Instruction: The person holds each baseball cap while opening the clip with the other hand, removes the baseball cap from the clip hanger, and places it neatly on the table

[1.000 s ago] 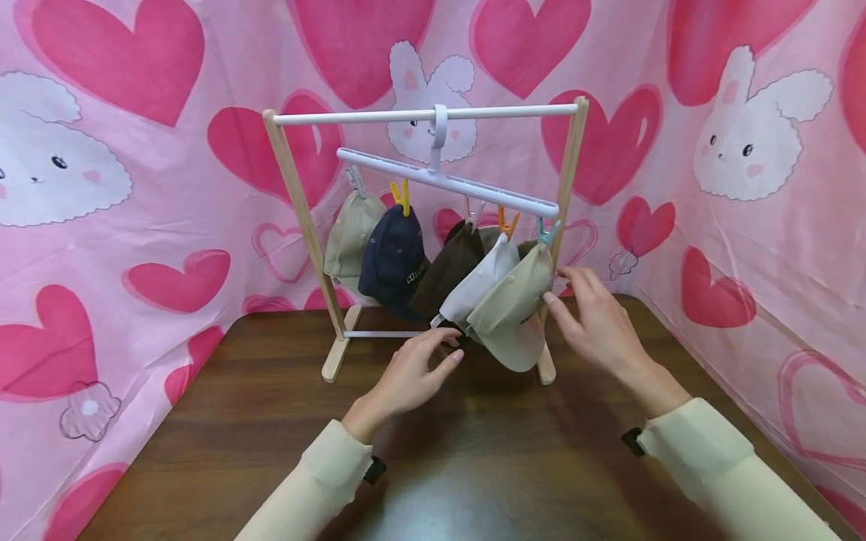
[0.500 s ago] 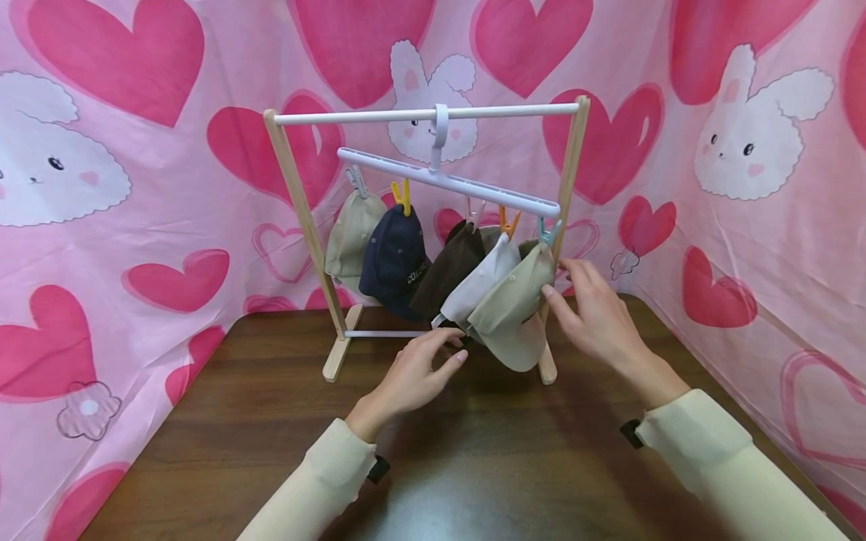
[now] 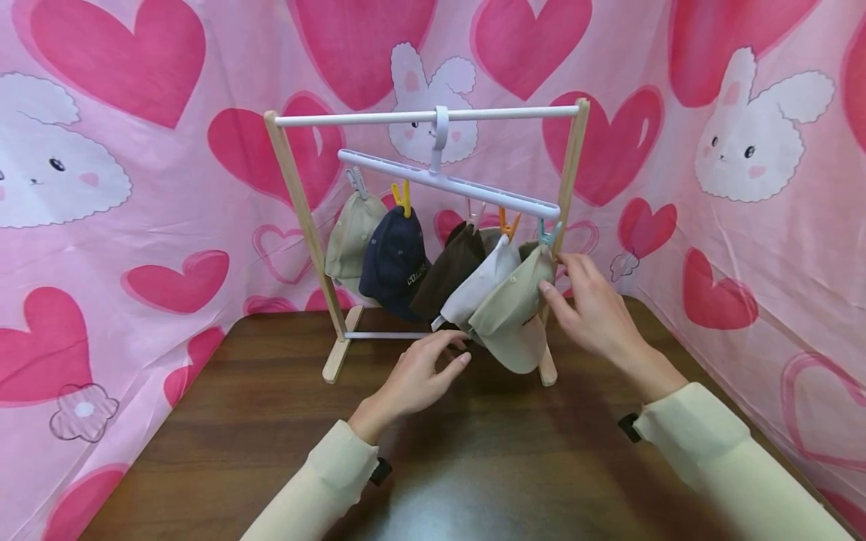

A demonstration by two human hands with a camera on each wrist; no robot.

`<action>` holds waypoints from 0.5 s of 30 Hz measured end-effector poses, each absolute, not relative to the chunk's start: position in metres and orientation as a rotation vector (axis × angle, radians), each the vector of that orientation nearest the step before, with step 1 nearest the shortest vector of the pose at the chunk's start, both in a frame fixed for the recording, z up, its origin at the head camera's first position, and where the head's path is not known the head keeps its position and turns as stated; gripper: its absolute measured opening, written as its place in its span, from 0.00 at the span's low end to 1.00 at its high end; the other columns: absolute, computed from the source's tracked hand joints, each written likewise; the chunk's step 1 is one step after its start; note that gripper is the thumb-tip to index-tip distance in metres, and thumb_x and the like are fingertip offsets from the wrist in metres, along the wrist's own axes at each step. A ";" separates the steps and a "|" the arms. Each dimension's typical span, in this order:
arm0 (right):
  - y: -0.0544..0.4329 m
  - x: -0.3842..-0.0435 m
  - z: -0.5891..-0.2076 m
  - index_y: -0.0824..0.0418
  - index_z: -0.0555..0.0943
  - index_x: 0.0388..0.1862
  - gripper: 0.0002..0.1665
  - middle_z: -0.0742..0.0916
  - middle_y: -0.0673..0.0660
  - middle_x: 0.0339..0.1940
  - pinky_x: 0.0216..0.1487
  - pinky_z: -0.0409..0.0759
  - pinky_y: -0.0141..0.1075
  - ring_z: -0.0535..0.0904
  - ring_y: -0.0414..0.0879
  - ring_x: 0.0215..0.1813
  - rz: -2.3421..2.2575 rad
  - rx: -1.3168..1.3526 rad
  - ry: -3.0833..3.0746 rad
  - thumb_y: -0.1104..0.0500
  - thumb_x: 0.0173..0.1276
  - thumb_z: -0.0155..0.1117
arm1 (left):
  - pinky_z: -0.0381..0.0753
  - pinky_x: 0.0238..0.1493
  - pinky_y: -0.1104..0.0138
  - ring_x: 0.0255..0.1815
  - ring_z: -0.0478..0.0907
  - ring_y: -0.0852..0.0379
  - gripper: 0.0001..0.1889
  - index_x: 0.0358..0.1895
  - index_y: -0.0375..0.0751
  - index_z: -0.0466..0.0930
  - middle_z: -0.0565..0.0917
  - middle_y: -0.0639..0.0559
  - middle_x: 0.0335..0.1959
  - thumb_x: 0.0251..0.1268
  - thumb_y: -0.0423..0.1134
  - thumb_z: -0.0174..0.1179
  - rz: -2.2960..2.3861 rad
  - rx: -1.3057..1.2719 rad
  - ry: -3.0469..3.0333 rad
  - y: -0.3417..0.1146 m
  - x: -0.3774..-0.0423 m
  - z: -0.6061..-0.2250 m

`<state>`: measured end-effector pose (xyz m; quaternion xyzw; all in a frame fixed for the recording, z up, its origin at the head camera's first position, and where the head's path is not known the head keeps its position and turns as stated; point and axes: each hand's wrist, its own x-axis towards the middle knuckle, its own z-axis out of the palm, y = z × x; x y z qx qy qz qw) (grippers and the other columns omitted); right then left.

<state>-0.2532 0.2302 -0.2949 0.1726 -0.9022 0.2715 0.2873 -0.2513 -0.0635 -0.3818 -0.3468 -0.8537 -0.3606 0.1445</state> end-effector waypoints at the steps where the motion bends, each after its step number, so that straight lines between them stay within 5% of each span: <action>1: 0.230 -0.254 -0.294 0.67 0.68 0.72 0.33 0.77 0.65 0.62 0.49 0.79 0.61 0.78 0.60 0.54 0.725 0.461 -2.412 0.50 0.77 0.60 | 0.82 0.49 0.60 0.44 0.83 0.66 0.19 0.64 0.47 0.78 0.85 0.54 0.53 0.77 0.49 0.58 -1.040 -1.002 -2.460 -0.063 -0.251 -0.382; 15: 0.227 -0.254 -0.289 0.68 0.69 0.71 0.32 0.77 0.68 0.61 0.50 0.79 0.62 0.80 0.61 0.52 0.729 0.499 -2.395 0.51 0.77 0.60 | 0.84 0.46 0.55 0.42 0.83 0.65 0.18 0.62 0.45 0.79 0.85 0.53 0.52 0.77 0.48 0.58 -1.077 -1.020 -2.457 -0.058 -0.250 -0.379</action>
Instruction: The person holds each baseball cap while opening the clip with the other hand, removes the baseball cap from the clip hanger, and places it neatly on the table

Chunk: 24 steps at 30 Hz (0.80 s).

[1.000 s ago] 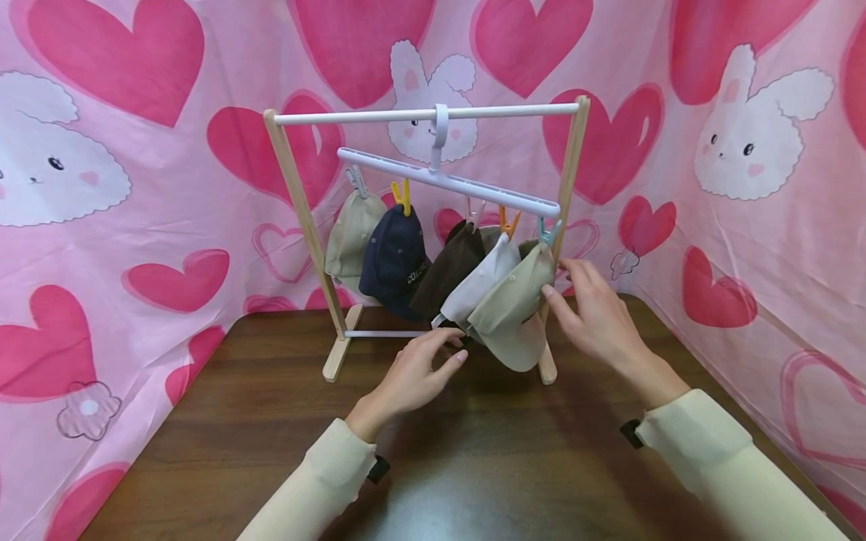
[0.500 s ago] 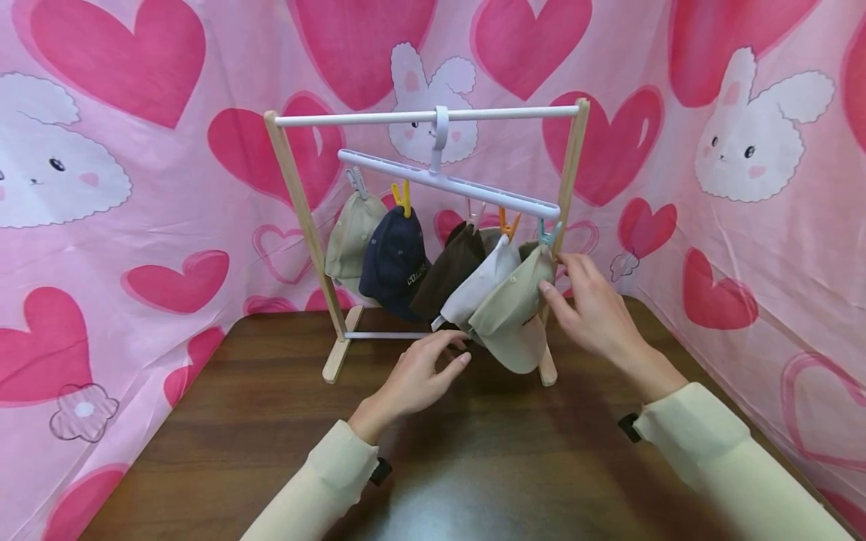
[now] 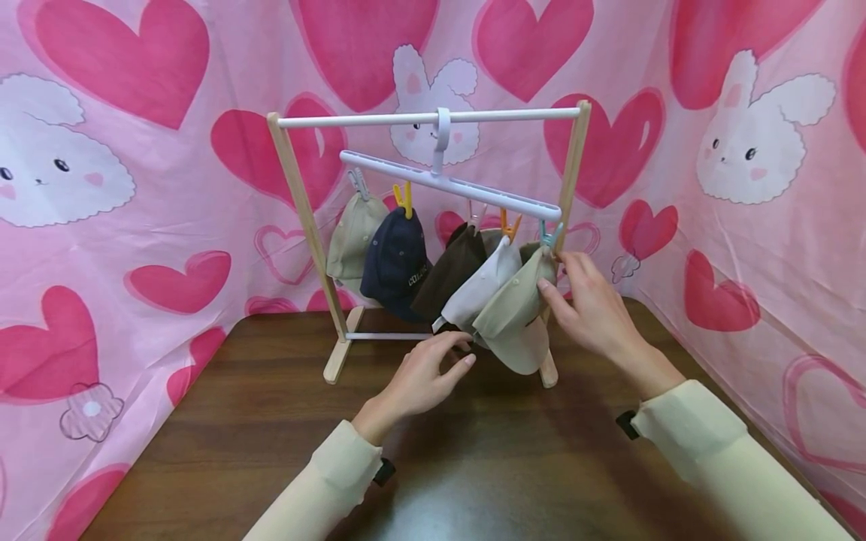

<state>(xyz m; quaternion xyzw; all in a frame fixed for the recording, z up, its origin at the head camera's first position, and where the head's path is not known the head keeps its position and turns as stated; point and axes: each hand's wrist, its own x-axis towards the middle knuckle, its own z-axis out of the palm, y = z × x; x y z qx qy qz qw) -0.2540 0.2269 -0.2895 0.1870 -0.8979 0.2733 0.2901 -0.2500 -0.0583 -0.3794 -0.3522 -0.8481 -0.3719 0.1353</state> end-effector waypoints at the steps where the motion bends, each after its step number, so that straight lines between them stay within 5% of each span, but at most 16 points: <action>1: 0.227 -0.254 -0.289 0.68 0.69 0.71 0.32 0.77 0.68 0.61 0.50 0.79 0.62 0.79 0.61 0.51 0.727 0.502 -2.391 0.51 0.77 0.60 | 0.84 0.46 0.55 0.42 0.83 0.65 0.18 0.62 0.45 0.79 0.85 0.53 0.52 0.77 0.48 0.58 -1.073 -1.021 -2.454 -0.058 -0.250 -0.380; 9: 0.225 -0.255 -0.286 0.68 0.71 0.70 0.30 0.78 0.66 0.61 0.50 0.78 0.61 0.78 0.60 0.51 0.714 0.511 -2.369 0.52 0.77 0.61 | 0.82 0.47 0.63 0.43 0.82 0.66 0.18 0.62 0.46 0.79 0.85 0.54 0.54 0.77 0.49 0.58 -1.064 -1.024 -2.486 -0.056 -0.249 -0.382; 24: 0.227 -0.257 -0.275 0.67 0.68 0.73 0.33 0.75 0.68 0.66 0.59 0.74 0.67 0.74 0.64 0.64 0.745 0.482 -2.412 0.50 0.77 0.59 | 0.83 0.47 0.61 0.43 0.82 0.65 0.17 0.62 0.46 0.79 0.85 0.54 0.52 0.77 0.47 0.59 -1.044 -1.033 -2.501 -0.051 -0.250 -0.385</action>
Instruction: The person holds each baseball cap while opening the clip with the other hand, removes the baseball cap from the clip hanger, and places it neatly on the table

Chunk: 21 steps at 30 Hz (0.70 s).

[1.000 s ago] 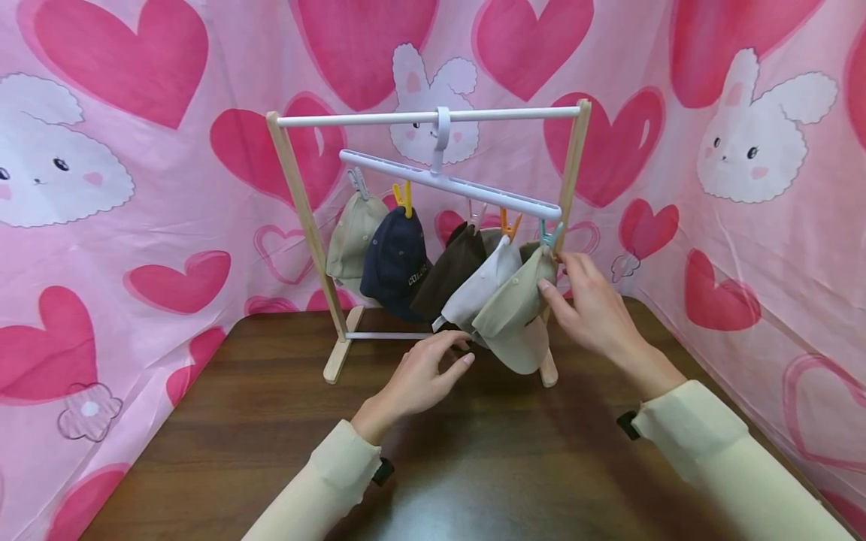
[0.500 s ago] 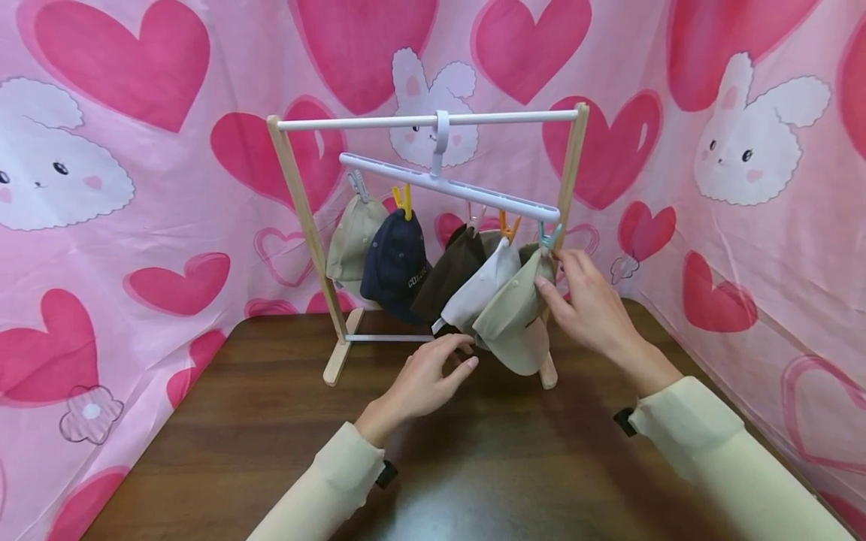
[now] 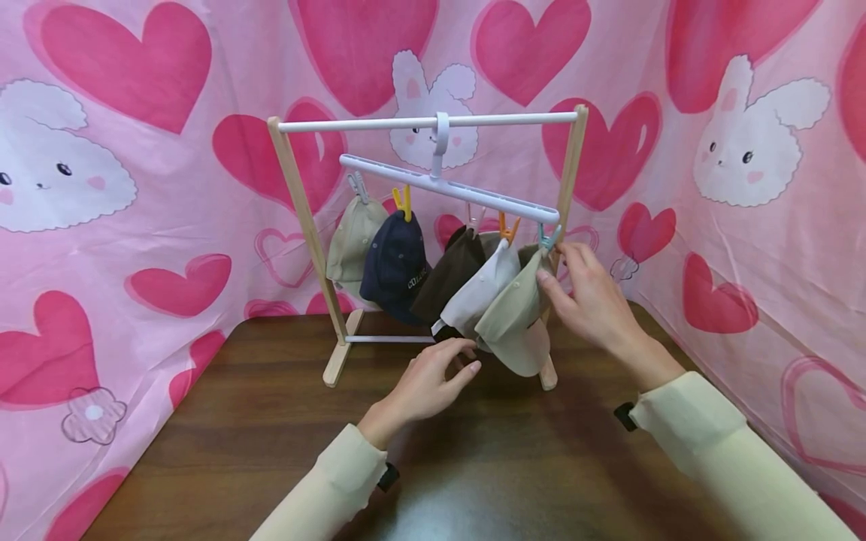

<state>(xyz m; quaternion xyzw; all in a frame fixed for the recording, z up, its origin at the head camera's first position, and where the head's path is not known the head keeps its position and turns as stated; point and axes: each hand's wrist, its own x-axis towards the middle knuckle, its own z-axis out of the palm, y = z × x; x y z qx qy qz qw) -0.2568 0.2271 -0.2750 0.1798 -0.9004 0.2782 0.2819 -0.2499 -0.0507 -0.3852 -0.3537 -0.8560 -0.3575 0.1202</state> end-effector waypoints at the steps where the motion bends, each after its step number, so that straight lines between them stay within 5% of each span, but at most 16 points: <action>1: 0.227 -0.257 -0.274 0.66 0.68 0.73 0.33 0.75 0.68 0.66 0.59 0.74 0.67 0.74 0.64 0.64 0.746 0.480 -2.413 0.50 0.77 0.59 | 0.83 0.47 0.60 0.43 0.82 0.65 0.17 0.62 0.45 0.79 0.85 0.54 0.52 0.77 0.47 0.59 -1.045 -1.034 -2.502 -0.050 -0.250 -0.385; 21: 0.224 -0.258 -0.264 0.65 0.69 0.72 0.32 0.79 0.67 0.59 0.50 0.79 0.62 0.79 0.61 0.53 0.735 0.430 -2.403 0.47 0.78 0.56 | 0.80 0.43 0.68 0.43 0.80 0.65 0.16 0.59 0.50 0.81 0.84 0.59 0.51 0.78 0.51 0.57 -1.022 -1.060 -2.557 -0.049 -0.248 -0.391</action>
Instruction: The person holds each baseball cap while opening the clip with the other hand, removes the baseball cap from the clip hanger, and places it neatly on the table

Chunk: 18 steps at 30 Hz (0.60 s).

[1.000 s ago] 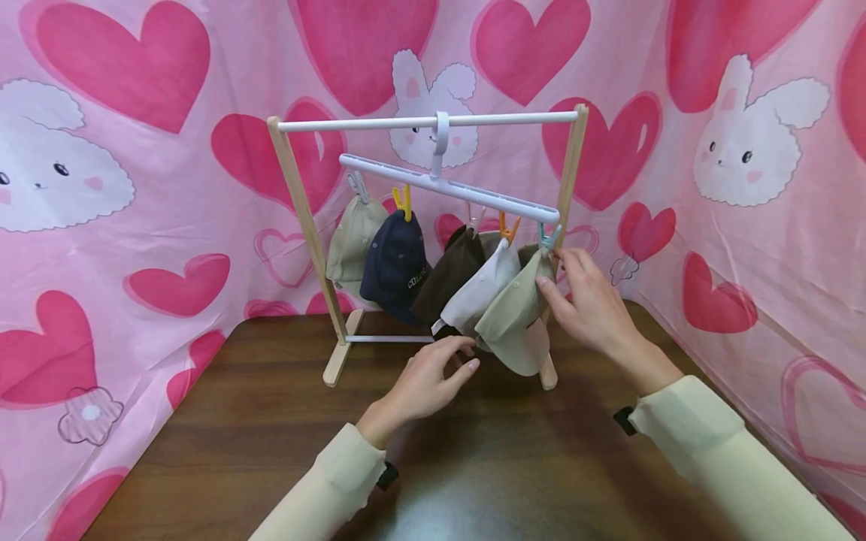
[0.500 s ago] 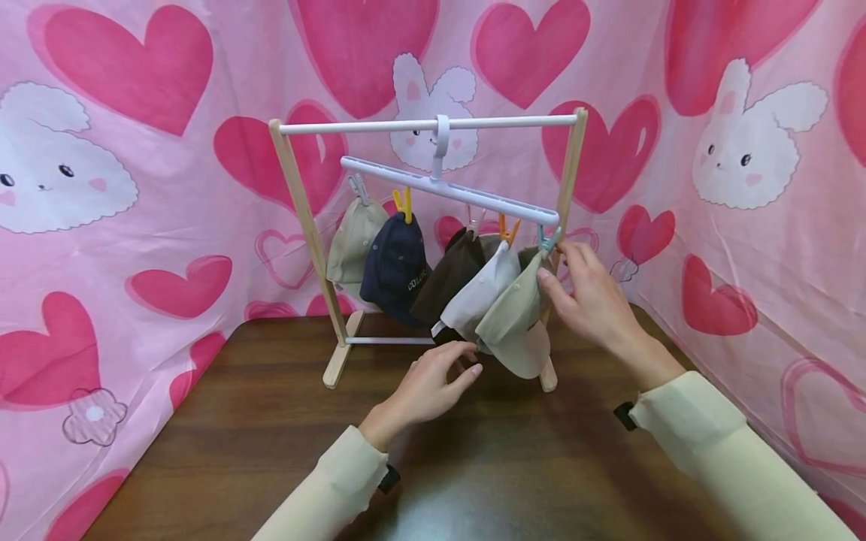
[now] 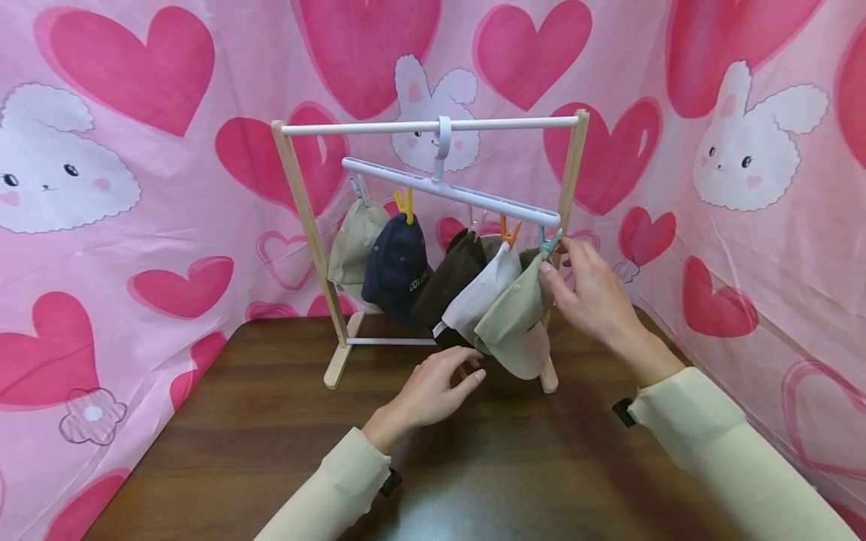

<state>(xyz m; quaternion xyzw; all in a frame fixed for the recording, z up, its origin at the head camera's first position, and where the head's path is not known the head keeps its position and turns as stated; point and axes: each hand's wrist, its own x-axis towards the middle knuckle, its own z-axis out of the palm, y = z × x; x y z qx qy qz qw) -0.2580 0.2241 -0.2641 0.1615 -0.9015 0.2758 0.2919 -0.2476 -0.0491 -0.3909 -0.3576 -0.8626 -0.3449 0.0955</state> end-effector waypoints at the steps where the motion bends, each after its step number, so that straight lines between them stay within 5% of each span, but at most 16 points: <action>1: 0.224 -0.258 -0.264 0.65 0.70 0.71 0.32 0.79 0.67 0.59 0.50 0.79 0.62 0.80 0.61 0.52 0.735 0.426 -2.400 0.46 0.79 0.56 | 0.81 0.43 0.68 0.43 0.80 0.65 0.16 0.59 0.50 0.81 0.84 0.59 0.51 0.78 0.51 0.57 -1.022 -1.062 -2.556 -0.049 -0.248 -0.391; 18: 0.217 -0.266 -0.254 0.64 0.78 0.57 0.25 0.85 0.64 0.51 0.47 0.82 0.58 0.83 0.59 0.48 0.793 0.322 -2.351 0.44 0.78 0.55 | 0.81 0.40 0.70 0.41 0.80 0.67 0.18 0.59 0.46 0.82 0.84 0.58 0.49 0.79 0.52 0.55 -1.035 -1.102 -2.521 -0.036 -0.250 -0.388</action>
